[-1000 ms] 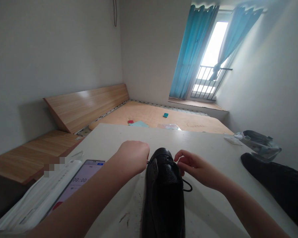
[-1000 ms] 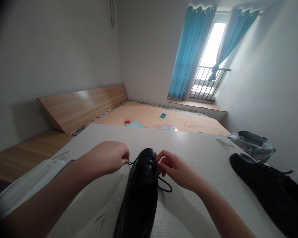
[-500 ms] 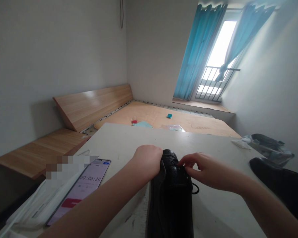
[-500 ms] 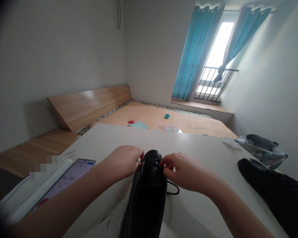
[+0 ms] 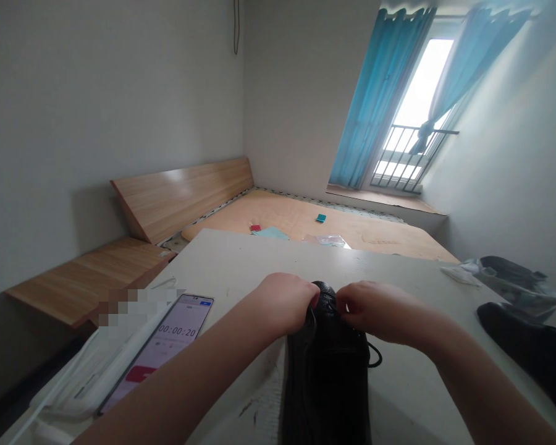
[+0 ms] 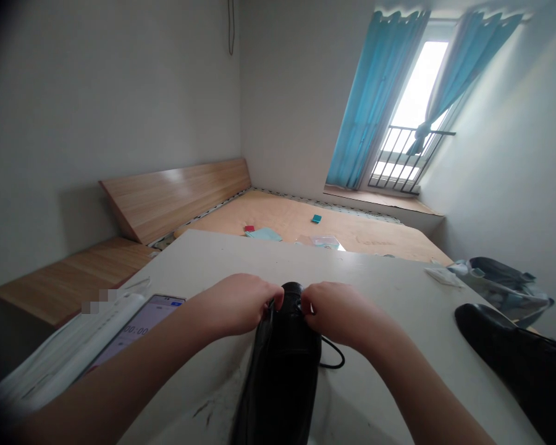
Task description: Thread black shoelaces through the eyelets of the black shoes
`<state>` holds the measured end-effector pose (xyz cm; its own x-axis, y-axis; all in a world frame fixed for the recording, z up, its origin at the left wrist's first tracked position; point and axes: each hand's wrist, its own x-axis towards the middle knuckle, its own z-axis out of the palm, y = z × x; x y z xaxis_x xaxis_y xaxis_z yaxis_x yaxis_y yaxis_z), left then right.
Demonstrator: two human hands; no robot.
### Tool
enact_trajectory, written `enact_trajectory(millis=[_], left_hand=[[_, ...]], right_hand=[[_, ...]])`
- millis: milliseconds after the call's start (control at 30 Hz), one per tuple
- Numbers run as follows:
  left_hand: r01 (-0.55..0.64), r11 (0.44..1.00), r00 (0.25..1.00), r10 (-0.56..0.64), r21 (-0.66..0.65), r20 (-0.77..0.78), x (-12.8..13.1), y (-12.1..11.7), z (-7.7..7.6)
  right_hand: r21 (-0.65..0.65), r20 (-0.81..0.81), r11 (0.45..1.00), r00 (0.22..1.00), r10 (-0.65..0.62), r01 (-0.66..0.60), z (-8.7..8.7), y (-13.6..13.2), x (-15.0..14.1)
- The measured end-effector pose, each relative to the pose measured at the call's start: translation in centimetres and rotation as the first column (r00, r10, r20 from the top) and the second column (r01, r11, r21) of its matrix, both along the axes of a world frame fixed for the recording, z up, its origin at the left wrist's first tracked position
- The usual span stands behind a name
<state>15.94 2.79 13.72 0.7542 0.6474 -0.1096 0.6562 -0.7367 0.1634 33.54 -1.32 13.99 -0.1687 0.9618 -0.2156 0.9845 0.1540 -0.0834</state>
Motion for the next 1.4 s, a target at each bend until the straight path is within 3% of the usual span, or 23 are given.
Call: enact_trajectory(millis=[133, 233, 300, 367, 467, 633, 800, 1100, 1400], left_hand=[[-0.019, 1.000, 1.000, 0.019, 0.005, -0.025, 0.6, -0.3, 0.2], [-0.052, 0.998, 0.998, 0.053, 0.028, -0.024, 0.9, -0.7, 0.5], [-0.083, 0.996, 0.996, 0.084, 0.037, -0.026, 1.1, -1.1, 0.7], [-0.113, 0.993, 0.993, 0.114, 0.038, -0.038, 1.2, -1.6, 0.8], [-0.163, 0.986, 0.984, 0.164, 0.030, -0.062, 1.7, -2.1, 0.7], [-0.228, 0.973, 0.972, 0.229, 0.026, -0.061, 2.4, -2.6, 0.4], [-0.222, 0.975, 0.974, 0.223, 0.026, -0.051, 2.4, -2.9, 0.6], [-0.181, 0.982, 0.982, 0.183, 0.058, -0.037, 2.1, -2.7, 0.7], [-0.230, 0.969, 0.972, 0.224, 0.090, 0.078, 2.4, -2.4, 0.5]], right_hand=[[0.044, -0.144, 0.999, 0.989, 0.027, -0.021, 0.3, 0.0, 0.3], [0.095, -0.356, 0.995, 0.932, 0.061, -0.029, 1.0, 0.1, 0.4], [0.119, -0.553, 0.993, 0.828, 0.090, -0.028, 1.4, 0.2, 0.3], [0.141, -0.741, 0.989, 0.659, 0.133, -0.041, 1.9, 0.1, 0.2], [0.185, -0.882, 0.982, 0.434, 0.183, -0.039, 2.4, -0.3, 0.0], [0.257, -0.914, 0.966, 0.325, 0.241, 0.005, 2.8, -0.9, -0.6], [0.265, -0.923, 0.964, 0.287, 0.255, -0.003, 3.0, -1.3, -0.9], [0.262, -0.919, 0.965, 0.310, 0.242, 0.024, 2.7, -1.1, -0.8], [0.254, -0.905, 0.967, 0.357, 0.229, 0.022, 2.0, -0.6, -0.5]])
